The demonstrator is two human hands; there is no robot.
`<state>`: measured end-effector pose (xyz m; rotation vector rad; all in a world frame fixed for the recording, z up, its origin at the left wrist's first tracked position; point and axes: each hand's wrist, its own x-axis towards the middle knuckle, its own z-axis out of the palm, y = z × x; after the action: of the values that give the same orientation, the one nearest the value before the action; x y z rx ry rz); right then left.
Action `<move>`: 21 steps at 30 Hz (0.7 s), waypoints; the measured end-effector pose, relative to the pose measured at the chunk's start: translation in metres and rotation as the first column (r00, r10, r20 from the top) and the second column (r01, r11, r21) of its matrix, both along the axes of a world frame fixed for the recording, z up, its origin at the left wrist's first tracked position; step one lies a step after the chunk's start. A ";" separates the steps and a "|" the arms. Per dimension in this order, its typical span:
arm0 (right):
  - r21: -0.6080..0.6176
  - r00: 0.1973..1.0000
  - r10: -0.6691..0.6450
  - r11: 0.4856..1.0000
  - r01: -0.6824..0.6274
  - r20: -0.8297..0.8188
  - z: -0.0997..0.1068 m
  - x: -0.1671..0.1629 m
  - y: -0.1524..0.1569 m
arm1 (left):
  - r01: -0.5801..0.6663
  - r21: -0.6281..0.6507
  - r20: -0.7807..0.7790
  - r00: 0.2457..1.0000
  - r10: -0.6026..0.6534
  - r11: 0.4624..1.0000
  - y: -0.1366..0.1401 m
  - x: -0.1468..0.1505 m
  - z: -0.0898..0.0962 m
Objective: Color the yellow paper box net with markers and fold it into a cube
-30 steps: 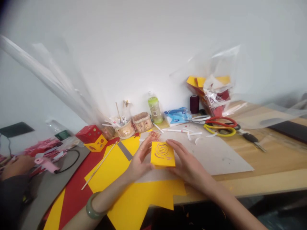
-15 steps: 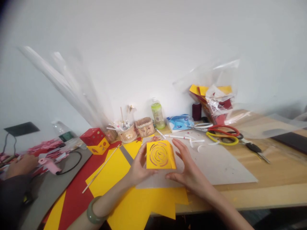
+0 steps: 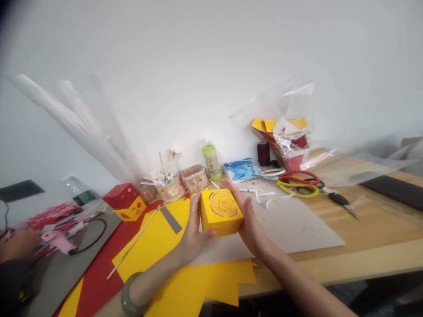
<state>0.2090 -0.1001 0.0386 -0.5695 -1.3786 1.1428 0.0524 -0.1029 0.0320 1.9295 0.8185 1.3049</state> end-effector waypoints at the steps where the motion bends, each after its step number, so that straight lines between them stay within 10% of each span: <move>1: -0.049 0.998 0.011 0.999 -0.014 -0.069 0.007 -0.001 0.000 | -0.025 0.041 -0.057 0.998 0.027 0.999 -0.001 0.005 0.007; 7: -0.270 0.955 -0.006 0.960 -0.077 -0.296 0.039 0.005 0.004 | -0.040 0.238 -0.216 0.972 0.094 0.970 0.008 0.024 0.038; 15: -0.319 0.994 0.005 0.947 -0.040 -0.109 0.038 0.003 0.031 | 0.052 -0.180 0.056 0.998 -0.042 0.982 0.042 0.021 0.033; 21: 0.134 0.936 -0.052 0.991 0.006 0.348 0.025 0.016 0.058 | 0.340 -0.650 0.466 0.885 0.003 0.679 0.061 0.012 0.049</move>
<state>0.2248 -0.0420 0.0634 -0.7213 -1.7313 0.9466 0.0641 -0.0418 0.0808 0.9979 0.7355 1.0114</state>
